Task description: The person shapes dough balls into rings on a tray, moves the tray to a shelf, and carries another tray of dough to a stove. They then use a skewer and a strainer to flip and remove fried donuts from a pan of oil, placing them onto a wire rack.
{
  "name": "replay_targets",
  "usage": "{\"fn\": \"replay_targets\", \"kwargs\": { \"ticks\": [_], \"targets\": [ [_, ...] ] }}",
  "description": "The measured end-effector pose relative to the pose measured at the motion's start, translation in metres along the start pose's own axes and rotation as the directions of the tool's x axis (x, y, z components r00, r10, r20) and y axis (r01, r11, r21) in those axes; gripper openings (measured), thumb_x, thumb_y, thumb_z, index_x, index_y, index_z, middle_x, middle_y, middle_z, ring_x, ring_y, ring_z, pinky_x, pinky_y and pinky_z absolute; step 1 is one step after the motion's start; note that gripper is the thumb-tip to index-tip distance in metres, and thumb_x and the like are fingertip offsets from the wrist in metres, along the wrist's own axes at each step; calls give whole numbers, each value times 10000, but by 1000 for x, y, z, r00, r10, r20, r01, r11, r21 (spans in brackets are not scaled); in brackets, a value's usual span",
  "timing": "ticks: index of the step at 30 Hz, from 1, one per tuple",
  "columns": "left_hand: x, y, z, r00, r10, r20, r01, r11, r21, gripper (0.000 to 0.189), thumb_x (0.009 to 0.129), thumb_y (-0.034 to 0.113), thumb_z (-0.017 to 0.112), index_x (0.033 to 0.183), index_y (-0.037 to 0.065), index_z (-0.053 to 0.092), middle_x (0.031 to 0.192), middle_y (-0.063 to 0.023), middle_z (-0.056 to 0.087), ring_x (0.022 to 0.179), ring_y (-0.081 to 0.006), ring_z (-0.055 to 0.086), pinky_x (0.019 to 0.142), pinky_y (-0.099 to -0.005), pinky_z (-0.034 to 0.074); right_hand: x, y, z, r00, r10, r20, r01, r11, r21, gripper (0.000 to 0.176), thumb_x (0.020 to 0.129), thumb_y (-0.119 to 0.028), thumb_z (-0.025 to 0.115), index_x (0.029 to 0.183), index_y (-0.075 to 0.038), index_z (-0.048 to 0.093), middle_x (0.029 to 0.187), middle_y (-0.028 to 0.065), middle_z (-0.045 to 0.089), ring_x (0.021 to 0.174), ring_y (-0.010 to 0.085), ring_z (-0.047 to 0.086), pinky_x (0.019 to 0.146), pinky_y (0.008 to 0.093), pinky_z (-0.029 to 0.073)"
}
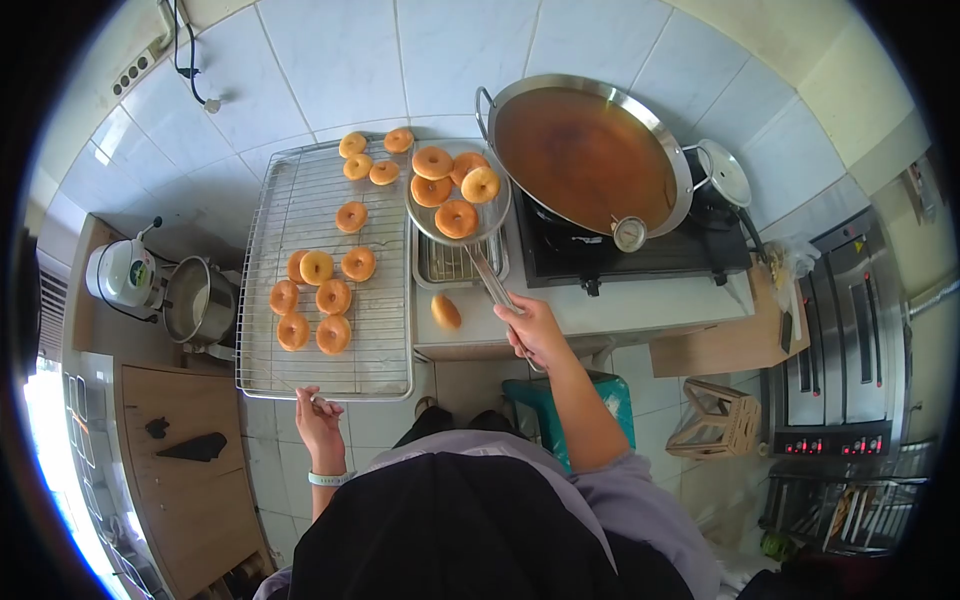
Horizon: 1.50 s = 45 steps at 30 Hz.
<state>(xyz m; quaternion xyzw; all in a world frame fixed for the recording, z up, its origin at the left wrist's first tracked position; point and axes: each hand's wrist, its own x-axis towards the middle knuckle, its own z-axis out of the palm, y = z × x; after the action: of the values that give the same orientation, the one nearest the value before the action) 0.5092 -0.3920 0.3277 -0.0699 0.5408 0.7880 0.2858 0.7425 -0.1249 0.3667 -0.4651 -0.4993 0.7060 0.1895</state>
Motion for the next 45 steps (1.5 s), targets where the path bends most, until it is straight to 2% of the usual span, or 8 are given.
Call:
{"fn": "replay_targets", "kwargs": {
  "ticks": [5,13,16,23,34,37,39,45],
  "targets": [
    [-1,0,9,1000,-6,-1,6,1000,-8,324,966,358,458,905,46,518,546,15,410,505,-93,434,525,-255,427,27,22,-7,998,62,7,-62,995,-76,442,870,-209,636,1244,-6,515,525,-38,437,369,39,374,314,204,280],
    [9,-2,-9,1000,4,4,-4,1000,-24,319,980,338,430,918,39,521,553,14,416,506,-86,431,523,-253,426,22,-31,17,994,52,96,-25,964,-265,460,856,-165,618,1255,23,490,527,8,483,386,70,432,336,237,331],
    [11,-1,-13,1000,-10,-18,9,1000,-22,323,981,337,426,913,38,526,553,13,418,507,-86,435,524,-251,427,38,-45,45,988,-6,154,47,963,-266,475,840,-132,602,1272,22,476,523,16,487,393,77,441,344,246,342],
    [17,9,-39,997,-39,-71,35,998,-52,339,978,345,433,892,35,538,544,10,420,499,-98,443,517,-256,432,95,-81,151,962,-46,269,192,815,-547,595,837,-112,552,1377,11,338,523,51,521,394,113,476,362,270,381],
    [59,35,-92,991,-12,-134,3,998,-68,330,976,343,438,891,41,541,547,7,420,491,-98,436,519,-265,438,131,-76,208,941,-330,74,293,684,-668,575,843,-116,546,1371,4,353,531,58,545,385,121,496,385,275,416],
    [73,40,-87,995,-34,-95,31,999,-31,331,978,344,431,894,43,539,550,9,414,495,-94,430,521,-261,435,117,-71,190,942,-333,-41,259,800,-542,555,858,-130,565,1366,-14,375,538,33,530,387,93,464,369,256,395],
    [79,43,-81,996,-54,-73,56,998,13,334,981,346,424,893,44,537,551,11,411,499,-91,427,524,-258,433,96,-54,170,958,-253,-135,206,936,-287,544,867,-142,589,1361,-30,391,541,16,513,389,73,430,342,239,351],
    [92,36,-68,999,-30,37,23,986,164,348,987,354,404,877,45,522,546,12,400,505,-91,434,531,-249,412,10,1,123,957,-59,-285,33,995,-93,581,852,-136,618,1367,-18,374,510,-1,477,352,69,380,321,231,299]
  ]
}}
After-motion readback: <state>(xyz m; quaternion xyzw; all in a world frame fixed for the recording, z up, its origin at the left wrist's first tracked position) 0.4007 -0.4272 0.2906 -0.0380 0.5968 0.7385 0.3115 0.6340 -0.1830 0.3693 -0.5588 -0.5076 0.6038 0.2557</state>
